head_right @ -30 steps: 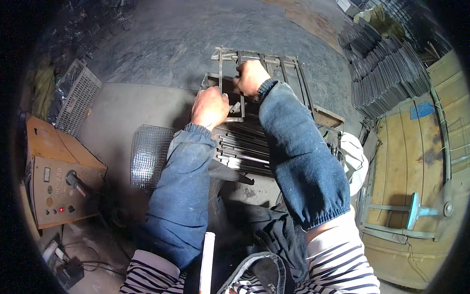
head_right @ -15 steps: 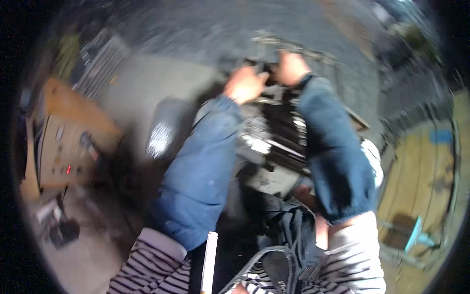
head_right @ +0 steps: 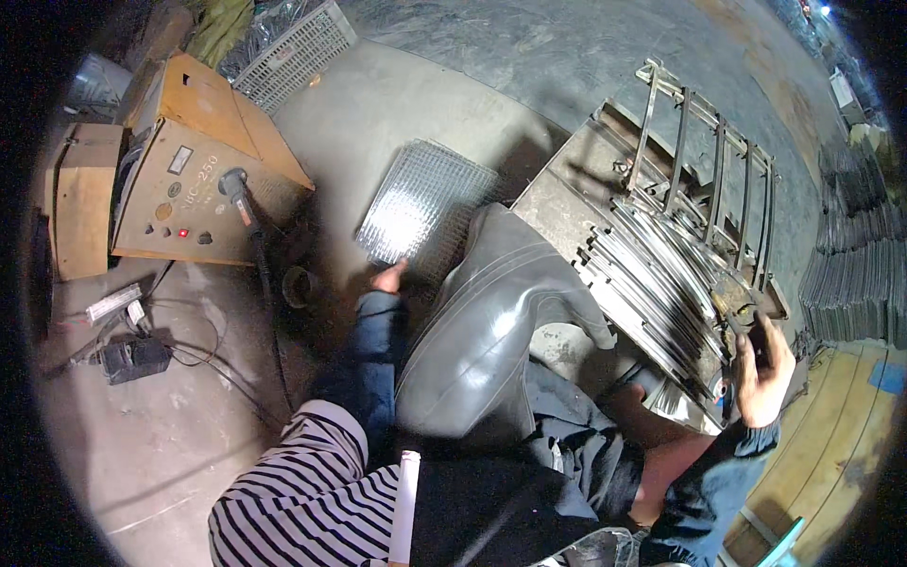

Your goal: Assemble metal grates by welding individual rods onto a wire frame using a welding torch.

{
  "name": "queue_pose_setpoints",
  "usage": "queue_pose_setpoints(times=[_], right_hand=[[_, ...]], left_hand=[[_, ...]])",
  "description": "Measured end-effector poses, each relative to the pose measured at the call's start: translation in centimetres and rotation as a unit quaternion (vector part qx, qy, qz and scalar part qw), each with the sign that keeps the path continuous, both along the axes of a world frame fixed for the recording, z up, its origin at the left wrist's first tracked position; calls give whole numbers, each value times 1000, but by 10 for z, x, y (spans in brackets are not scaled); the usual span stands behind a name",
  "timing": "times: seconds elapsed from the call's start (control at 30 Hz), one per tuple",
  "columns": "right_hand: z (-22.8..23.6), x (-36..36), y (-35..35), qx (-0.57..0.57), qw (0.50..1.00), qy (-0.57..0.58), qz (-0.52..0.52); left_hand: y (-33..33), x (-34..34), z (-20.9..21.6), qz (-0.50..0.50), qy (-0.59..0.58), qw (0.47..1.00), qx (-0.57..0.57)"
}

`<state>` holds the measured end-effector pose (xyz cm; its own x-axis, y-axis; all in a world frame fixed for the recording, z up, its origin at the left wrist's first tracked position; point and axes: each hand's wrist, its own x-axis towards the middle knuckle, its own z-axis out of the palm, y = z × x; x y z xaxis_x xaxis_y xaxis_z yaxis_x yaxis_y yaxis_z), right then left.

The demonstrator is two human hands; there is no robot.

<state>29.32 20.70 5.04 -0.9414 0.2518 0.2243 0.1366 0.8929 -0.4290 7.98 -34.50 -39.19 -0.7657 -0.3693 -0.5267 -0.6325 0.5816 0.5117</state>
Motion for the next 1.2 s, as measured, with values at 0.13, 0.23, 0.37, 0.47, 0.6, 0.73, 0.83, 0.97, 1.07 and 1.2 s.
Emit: queue_pose_setpoints(times=[0.13, 0.23, 0.37, 0.47, 0.6, 0.73, 0.83, 0.97, 1.07, 1.2], right_hand=[[-18, 29, 21, -54, 997, 11, -58], [-12, 27, 14, -65, 997, -2, -50], [2, 44, 14, 26, 999, 7, -44], [18, 41, -1, 83, 996, 4, -44], [38, -2, -38, 8, 993, 96, 70], [34, -28, -38, 7, 982, 156, 104], [23, -47, -26, -88, 978, 168, 86], [-1, -60, -3, -233, 949, 211, 29], [-15, -52, 31, -129, 978, 153, -61], [-42, -65, 58, -67, 986, 138, -72]], left_hand=[[-59, 14, 11, -149, 12, 980, -131], [-91, 15, 24, -24, 82, 989, -119], [-99, -17, 83, 75, 197, 967, -144], [-97, -35, 156, -20, 321, 902, -288], [-54, -44, 339, 130, 573, 807, -57], [57, -70, 471, 38, 542, 758, 361], [165, -85, 485, -91, 425, 814, 386], [272, -93, 468, -182, 246, 816, 490], [328, -94, 440, -193, 242, 847, 433], [355, -119, 397, -266, 321, 882, 220]])
